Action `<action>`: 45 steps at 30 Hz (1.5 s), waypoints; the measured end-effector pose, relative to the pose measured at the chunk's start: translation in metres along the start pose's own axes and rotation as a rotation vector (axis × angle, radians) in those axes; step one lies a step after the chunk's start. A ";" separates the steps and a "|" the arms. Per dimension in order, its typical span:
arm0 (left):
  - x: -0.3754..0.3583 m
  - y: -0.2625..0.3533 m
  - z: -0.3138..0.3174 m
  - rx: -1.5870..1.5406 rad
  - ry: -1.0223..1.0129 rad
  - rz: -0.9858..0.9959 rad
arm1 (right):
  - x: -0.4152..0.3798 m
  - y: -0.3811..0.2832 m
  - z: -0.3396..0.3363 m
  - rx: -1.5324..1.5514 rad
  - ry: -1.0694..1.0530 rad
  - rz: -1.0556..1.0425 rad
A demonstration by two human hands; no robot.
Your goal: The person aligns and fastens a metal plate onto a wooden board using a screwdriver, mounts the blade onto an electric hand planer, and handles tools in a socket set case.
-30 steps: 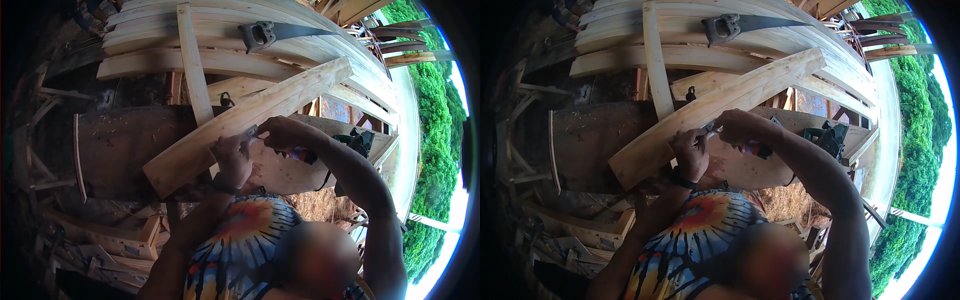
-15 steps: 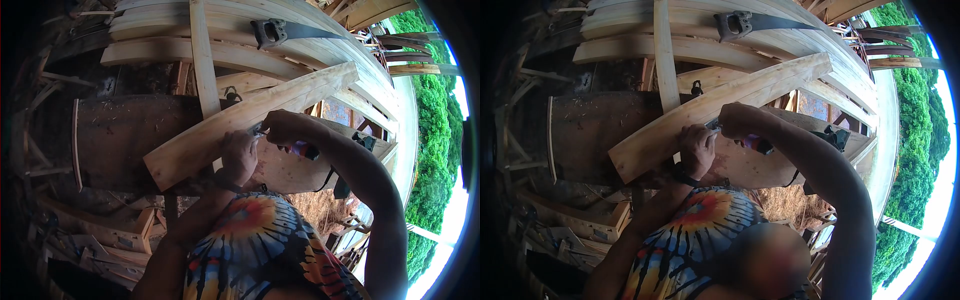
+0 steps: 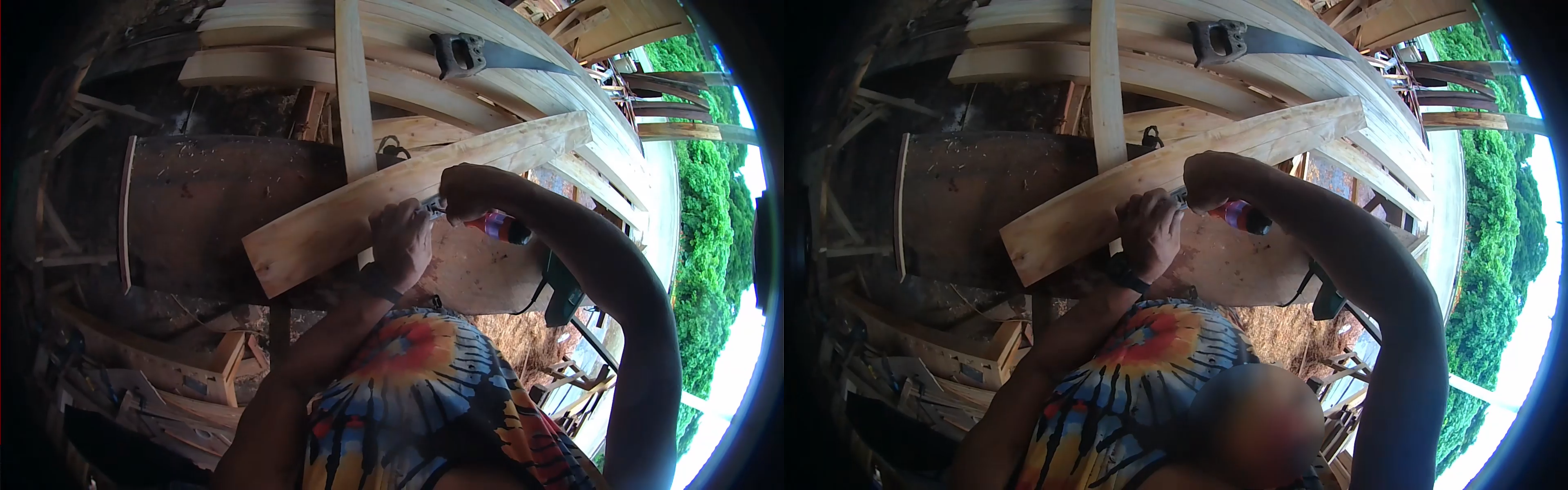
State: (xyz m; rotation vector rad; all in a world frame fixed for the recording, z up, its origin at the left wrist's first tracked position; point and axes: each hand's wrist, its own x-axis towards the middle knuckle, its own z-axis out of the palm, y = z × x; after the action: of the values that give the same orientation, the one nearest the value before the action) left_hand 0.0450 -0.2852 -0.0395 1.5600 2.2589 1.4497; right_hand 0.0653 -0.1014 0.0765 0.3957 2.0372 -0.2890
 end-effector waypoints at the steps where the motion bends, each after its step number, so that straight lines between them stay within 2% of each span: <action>1: 0.000 0.000 -0.001 -0.005 -0.005 -0.001 | -0.008 -0.008 -0.009 -0.016 -0.045 0.049; 4: 0.002 0.000 -0.004 -0.032 0.005 0.001 | -0.018 -0.020 -0.016 0.030 -0.045 0.106; 7: 0.004 0.003 -0.005 -0.081 0.041 0.009 | -0.026 -0.022 -0.024 0.453 -0.132 0.242; 10: 0.011 0.006 -0.001 -0.122 0.014 -0.009 | -0.019 -0.014 -0.025 0.525 -0.174 0.238; 12: 0.017 0.007 0.005 -0.150 -0.057 -0.056 | -0.012 0.027 0.013 1.017 -0.094 -0.063; 13: 0.022 0.015 0.000 -0.067 -0.094 -0.085 | -0.003 0.044 0.024 1.084 -0.081 -0.142; 14: 0.018 0.009 0.023 0.049 -0.053 -0.080 | 0.005 0.057 0.036 0.943 -0.061 -0.118; 15: 0.014 -0.001 0.037 -0.006 -0.047 -0.078 | 0.020 0.067 0.048 0.765 -0.043 -0.083; 16: 0.023 0.003 0.024 -0.019 -0.114 -0.093 | 0.041 0.075 0.060 0.582 -0.030 -0.046; 17: 0.024 0.005 0.016 -0.151 -0.086 -0.148 | 0.064 0.081 0.069 0.403 -0.024 -0.010; 18: 0.007 -0.003 0.051 0.166 -0.001 -0.038 | 0.081 0.084 0.076 0.223 -0.039 0.022; 19: 0.013 -0.003 0.034 0.009 -0.073 -0.029 | 0.080 0.069 0.063 0.063 -0.057 0.020; 20: 0.018 -0.002 0.024 -0.165 -0.151 -0.019 | 0.072 0.066 0.051 -0.112 -0.098 -0.012; 21: 0.015 -0.010 0.036 -0.098 -0.135 0.014 | 0.052 0.048 0.027 -0.287 -0.133 -0.052; 22: 0.012 -0.015 0.046 -0.045 -0.122 0.047 | 0.047 0.054 0.023 -0.331 -0.114 -0.166; 24: 0.013 -0.015 0.045 -0.044 -0.064 0.090 | -0.007 0.049 0.007 -0.017 0.221 -0.077; 25: 0.016 -0.009 0.039 0.000 -0.133 0.053 | -0.042 0.027 -0.008 0.107 0.202 0.035; 26: 0.018 -0.011 0.038 0.001 -0.112 0.064 | -0.071 0.010 -0.017 0.097 0.225 0.102; 27: 0.017 -0.013 0.041 -0.002 -0.096 0.078 | -0.095 0.010 -0.007 0.074 0.413 0.020; 28: 0.017 -0.012 0.044 -0.007 -0.083 0.091 | -0.119 0.005 0.000 -0.034 0.616 -0.151; 30: 0.017 -0.012 0.045 0.014 -0.096 0.072 | -0.153 -0.020 -0.001 0.120 0.632 -0.150; 33: 0.015 -0.011 0.045 0.001 -0.074 0.078 | -0.145 -0.015 0.034 0.240 0.834 -0.110; 39: 0.018 -0.013 0.047 -0.016 -0.012 0.077 | -0.133 -0.007 0.053 0.139 1.100 -0.418; 42: 0.017 -0.015 0.055 0.006 0.001 0.071 | -0.126 0.001 0.058 0.218 1.093 -0.503; 45: 0.016 -0.017 0.061 0.005 0.019 0.064 | -0.129 -0.003 0.058 0.273 1.050 -0.219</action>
State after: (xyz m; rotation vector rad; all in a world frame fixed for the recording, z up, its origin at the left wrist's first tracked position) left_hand 0.0553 -0.2344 -0.0783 1.6417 2.2448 1.4818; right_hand 0.1683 -0.1451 0.1627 0.5628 3.0946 -0.5793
